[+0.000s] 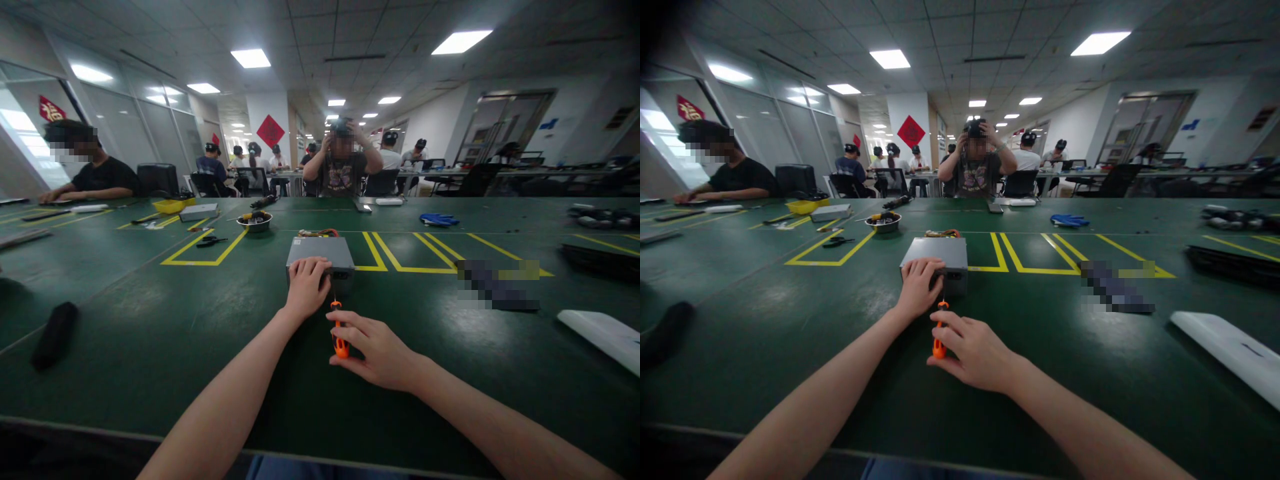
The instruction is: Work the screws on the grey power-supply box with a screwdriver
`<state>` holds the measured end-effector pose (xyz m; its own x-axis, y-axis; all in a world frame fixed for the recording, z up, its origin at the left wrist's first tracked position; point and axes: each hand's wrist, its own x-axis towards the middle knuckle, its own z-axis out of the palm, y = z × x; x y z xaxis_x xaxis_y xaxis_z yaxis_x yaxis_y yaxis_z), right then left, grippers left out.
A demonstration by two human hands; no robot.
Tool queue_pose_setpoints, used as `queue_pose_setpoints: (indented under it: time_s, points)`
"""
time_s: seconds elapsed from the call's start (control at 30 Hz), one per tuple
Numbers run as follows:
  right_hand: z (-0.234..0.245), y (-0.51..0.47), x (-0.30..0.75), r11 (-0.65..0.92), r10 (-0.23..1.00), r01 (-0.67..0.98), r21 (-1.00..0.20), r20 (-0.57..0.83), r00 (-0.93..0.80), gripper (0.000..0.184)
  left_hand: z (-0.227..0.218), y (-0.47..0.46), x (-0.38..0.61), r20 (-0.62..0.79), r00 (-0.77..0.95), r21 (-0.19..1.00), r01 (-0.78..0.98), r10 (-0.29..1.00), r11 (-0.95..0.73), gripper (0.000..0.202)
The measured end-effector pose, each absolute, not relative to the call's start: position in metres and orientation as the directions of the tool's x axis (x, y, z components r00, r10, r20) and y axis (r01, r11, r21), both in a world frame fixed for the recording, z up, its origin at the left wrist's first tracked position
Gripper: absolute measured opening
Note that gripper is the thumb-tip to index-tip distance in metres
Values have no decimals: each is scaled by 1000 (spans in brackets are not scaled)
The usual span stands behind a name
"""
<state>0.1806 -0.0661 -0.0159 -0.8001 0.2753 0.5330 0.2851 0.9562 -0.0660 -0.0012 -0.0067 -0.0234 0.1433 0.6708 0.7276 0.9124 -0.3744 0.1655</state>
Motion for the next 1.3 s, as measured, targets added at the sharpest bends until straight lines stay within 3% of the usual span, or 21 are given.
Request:
queue_pose_setpoints:
  time_s: [0.13, 0.33, 0.6, 0.8, 1.03, 1.2, 1.3]
  points:
    - [-13, -68, 184, 951, 307, 274, -141, 508, -805, 38, -23, -7, -1, 729, 143, 169, 910, 669, -379, 23]
    - [-8, -69, 182, 964, 228, 267, 8, 493, -839, 31, -23, -7, -2, 728, 141, 169, 912, 671, -375, 23]
    - [-12, -69, 183, 952, 307, 248, -182, 547, -779, 37, -24, -6, -2, 731, 143, 169, 910, 668, -379, 24]
    - [-9, -68, 182, 966, 234, 257, -26, 506, -830, 29, -24, -7, -1, 735, 137, 174, 908, 664, -380, 23]
    - [-13, -66, 184, 957, 284, 260, -126, 568, -772, 32, -24, -6, -1, 733, 142, 164, 912, 665, -375, 23]
    - [-10, -67, 183, 964, 223, 266, 15, 506, -833, 32, -24, -6, -1, 735, 138, 168, 911, 663, -376, 23]
    - [-14, -66, 182, 962, 230, 274, -6, 560, -796, 28, -24, -6, -2, 735, 140, 166, 911, 663, -377, 23]
